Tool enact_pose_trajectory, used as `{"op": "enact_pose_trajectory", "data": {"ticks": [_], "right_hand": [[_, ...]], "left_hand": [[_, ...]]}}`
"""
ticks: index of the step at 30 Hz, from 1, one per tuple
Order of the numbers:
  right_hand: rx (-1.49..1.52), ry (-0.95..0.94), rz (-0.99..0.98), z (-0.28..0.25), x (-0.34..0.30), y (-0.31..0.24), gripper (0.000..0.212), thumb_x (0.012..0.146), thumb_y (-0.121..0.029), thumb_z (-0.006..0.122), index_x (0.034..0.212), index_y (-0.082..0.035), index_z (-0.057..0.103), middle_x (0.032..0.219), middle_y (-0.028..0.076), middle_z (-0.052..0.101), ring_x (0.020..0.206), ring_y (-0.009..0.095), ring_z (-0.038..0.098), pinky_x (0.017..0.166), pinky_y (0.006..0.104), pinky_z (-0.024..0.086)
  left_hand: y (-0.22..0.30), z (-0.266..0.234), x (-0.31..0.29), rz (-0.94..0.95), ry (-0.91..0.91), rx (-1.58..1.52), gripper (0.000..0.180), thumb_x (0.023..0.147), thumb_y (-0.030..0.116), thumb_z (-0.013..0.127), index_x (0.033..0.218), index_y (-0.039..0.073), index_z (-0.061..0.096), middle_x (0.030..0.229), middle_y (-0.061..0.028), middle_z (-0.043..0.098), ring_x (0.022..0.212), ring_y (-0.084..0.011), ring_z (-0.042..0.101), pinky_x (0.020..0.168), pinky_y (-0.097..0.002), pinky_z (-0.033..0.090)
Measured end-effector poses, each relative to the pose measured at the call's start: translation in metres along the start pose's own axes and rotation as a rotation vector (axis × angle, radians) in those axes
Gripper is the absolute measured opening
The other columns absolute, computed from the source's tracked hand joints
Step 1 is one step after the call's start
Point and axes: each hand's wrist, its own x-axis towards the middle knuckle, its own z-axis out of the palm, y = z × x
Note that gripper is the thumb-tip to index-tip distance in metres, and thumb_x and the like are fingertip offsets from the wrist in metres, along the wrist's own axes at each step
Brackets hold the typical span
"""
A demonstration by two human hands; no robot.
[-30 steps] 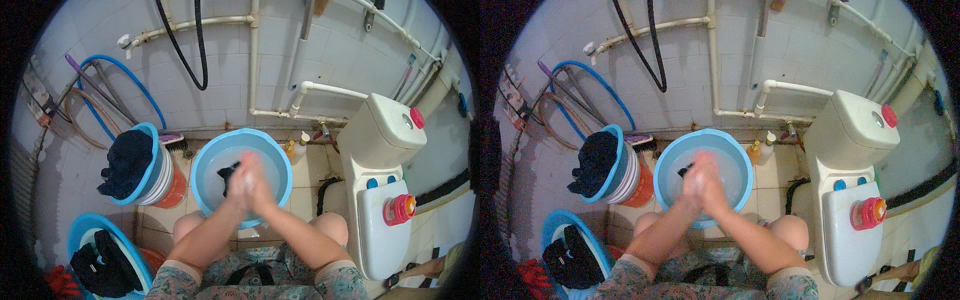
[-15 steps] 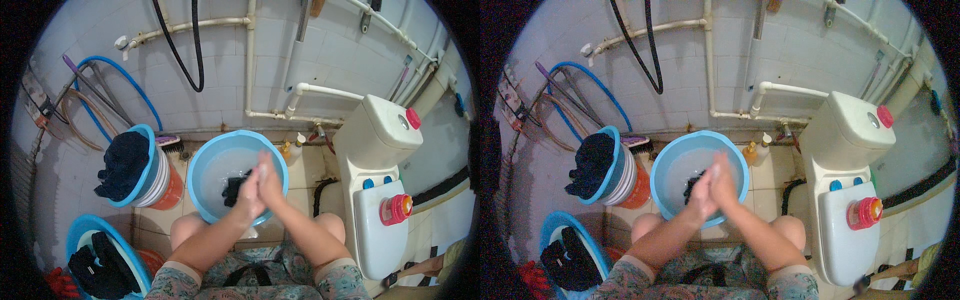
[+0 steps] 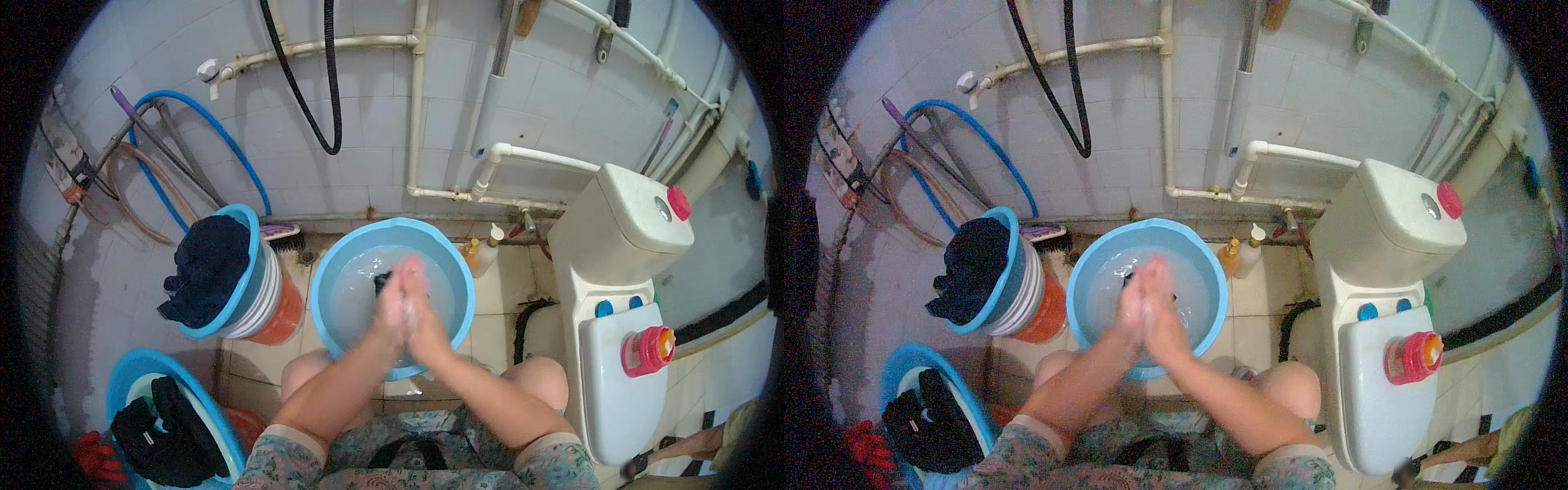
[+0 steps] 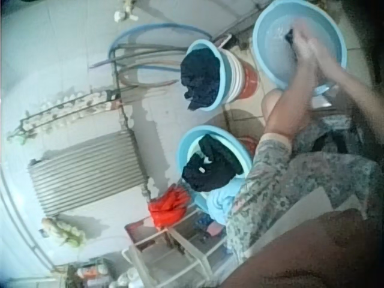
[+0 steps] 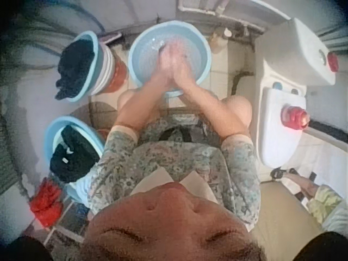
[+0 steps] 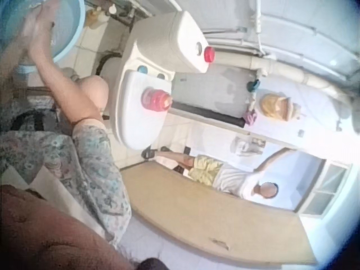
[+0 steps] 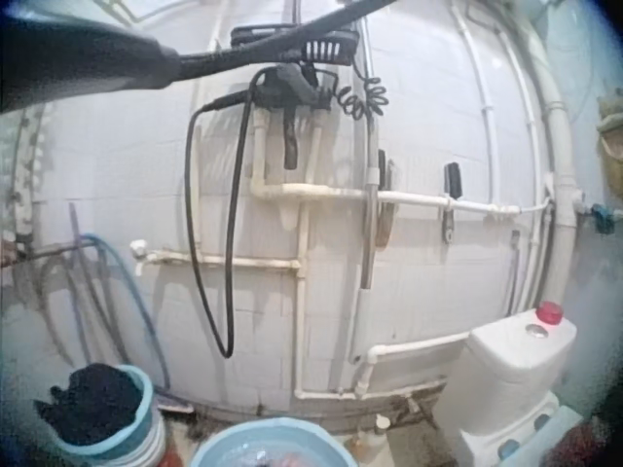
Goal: The person hand-washes dark clothing items in a blue basin filled with water. They scrub and rinse a black garment, then add a pair of dark jeans to the basin. The person uses a yellow sponge to scrub the jeans and applies liquid detergent from a bottle before continuing to wash the items.
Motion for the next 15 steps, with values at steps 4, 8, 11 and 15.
{"op": "enact_pose_trajectory", "data": {"ticks": [4,8,11,15], "right_hand": [[-0.022,0.118,0.214,-0.016,0.017,0.014,0.044,0.093,-0.018,0.032,0.133,0.0,0.035,0.142,0.02,0.028,0.133,0.033,0.022,0.109,0.0372,0.018],[-0.08,0.082,-0.012,0.007,0.0,-0.006,0.042,0.09,-0.013,0.035,0.129,0.001,0.04,0.14,0.02,0.032,0.131,0.032,0.027,0.108,0.0395,0.02],[-0.076,0.014,-0.075,0.003,-0.002,-0.005,0.044,0.088,-0.012,0.035,0.13,0.001,0.039,0.139,0.021,0.032,0.132,0.033,0.026,0.108,0.04,0.019],[-0.252,0.198,0.14,-0.039,0.039,0.026,0.047,0.088,-0.015,0.037,0.132,0.0,0.037,0.139,0.021,0.032,0.133,0.032,0.023,0.109,0.0385,0.017]], "left_hand": [[-0.045,0.001,-0.01,-0.122,-0.169,-0.191,0.042,0.096,0.034,0.035,0.131,0.01,0.039,0.129,-0.0057,0.046,0.119,-0.0212,0.043,0.102,-0.039,0.031],[-0.032,-0.073,0.051,-0.092,-0.468,-0.4,0.041,0.096,0.03,0.037,0.128,0.004,0.042,0.123,-0.0068,0.05,0.112,-0.0179,0.048,0.097,-0.0326,0.037],[-0.022,-0.033,0.014,-0.065,-0.348,-0.628,0.039,0.095,0.029,0.04,0.126,0.004,0.044,0.121,-0.0068,0.052,0.111,-0.0178,0.048,0.097,-0.0329,0.038],[-0.048,-0.008,-0.008,-0.195,-0.229,-0.312,0.042,0.096,0.032,0.039,0.13,0.007,0.039,0.131,-0.0077,0.043,0.12,-0.0212,0.04,0.102,-0.0386,0.032]]}}
